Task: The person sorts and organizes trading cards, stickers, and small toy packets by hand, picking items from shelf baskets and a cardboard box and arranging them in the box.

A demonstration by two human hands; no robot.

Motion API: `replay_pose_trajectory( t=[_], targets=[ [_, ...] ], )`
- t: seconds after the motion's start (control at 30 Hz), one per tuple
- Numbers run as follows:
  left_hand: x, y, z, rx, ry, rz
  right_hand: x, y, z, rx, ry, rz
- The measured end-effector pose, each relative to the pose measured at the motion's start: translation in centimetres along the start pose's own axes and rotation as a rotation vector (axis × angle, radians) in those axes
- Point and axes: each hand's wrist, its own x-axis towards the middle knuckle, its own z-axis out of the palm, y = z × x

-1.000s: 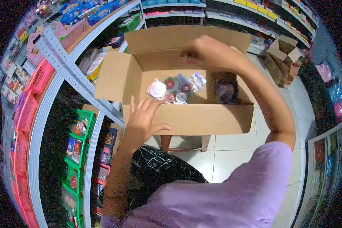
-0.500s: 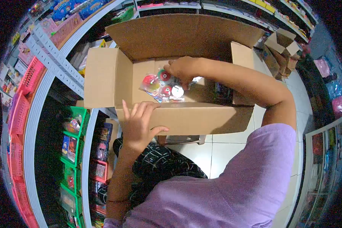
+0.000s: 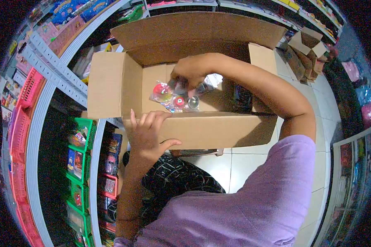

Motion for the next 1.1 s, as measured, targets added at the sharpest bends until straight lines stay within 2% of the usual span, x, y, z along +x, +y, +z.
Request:
replay_pose_trajectory(
  t=[0.03, 0.07, 0.17, 0.2, 0.4, 0.5, 0.6, 0.7, 0.8, 0.83, 0.9, 0.97, 1.03, 1.1],
  targets=[
    [-0.2, -0.1, 0.1, 0.001, 0.035, 0.029, 0.2, -0.1, 0.0, 0.037, 0.020, -0.114],
    [-0.3, -0.2, 0.2, 0.002, 0.069, 0.056, 0.4, -0.7, 0.2, 0.090, -0.073, -0.093],
    [-0.2, 0.0, 0.1, 0.005, 0.060, 0.045, 0.8, -0.9, 3.4, -0.027, 0.057, -0.194],
    [-0.2, 0.1, 0.1, 0.004, 0.054, 0.039, 0.9, -1.3, 3.6, -0.100, -0.035, -0.104],
    [0.2, 0.4, -0.2, -0.003, 0.026, 0.004, 0.4, -2.1, 3.4, -0.139, -0.112, -0.044],
    [0.3, 0.5, -0.2, 0.010, 0.003, -0.012, 0.5, -1.6, 4.3, -0.149, 0.023, -0.131],
    [0.5, 0.6, -0.4, 0.008, 0.002, -0.019, 0.9, -1.5, 4.5, -0.088, -0.057, -0.067],
    [0.5, 0.6, -0.6, -0.004, 0.009, -0.015, 0.1, -1.6, 2.7, 0.027, -0.032, -0.096],
    [0.5, 0.5, -0.5, -0.002, 0.013, -0.011, 0.1, 1.4, 0.6, 0.226, 0.193, -0.174],
    [0.5, 0.5, -0.6, 0.004, 0.017, -0.007, -0.5, 1.3, -0.8, 0.380, 0.206, -0.093],
    [0.4, 0.5, -0.6, 0.006, 0.028, -0.006, -1.0, 2.2, -1.7, 0.634, 0.340, -0.225],
    [0.4, 0.6, -0.5, -0.005, 0.039, -0.006, -1.6, 3.1, -2.4, 0.759, 0.269, -0.091],
    [0.5, 0.5, -0.5, -0.013, 0.036, -0.012, -1.7, 3.4, -1.8, 0.896, 0.215, -0.053],
    [0.4, 0.5, -0.4, -0.017, 0.040, -0.011, -1.8, 2.5, -1.6, 0.848, 0.209, -0.012]
  ],
)
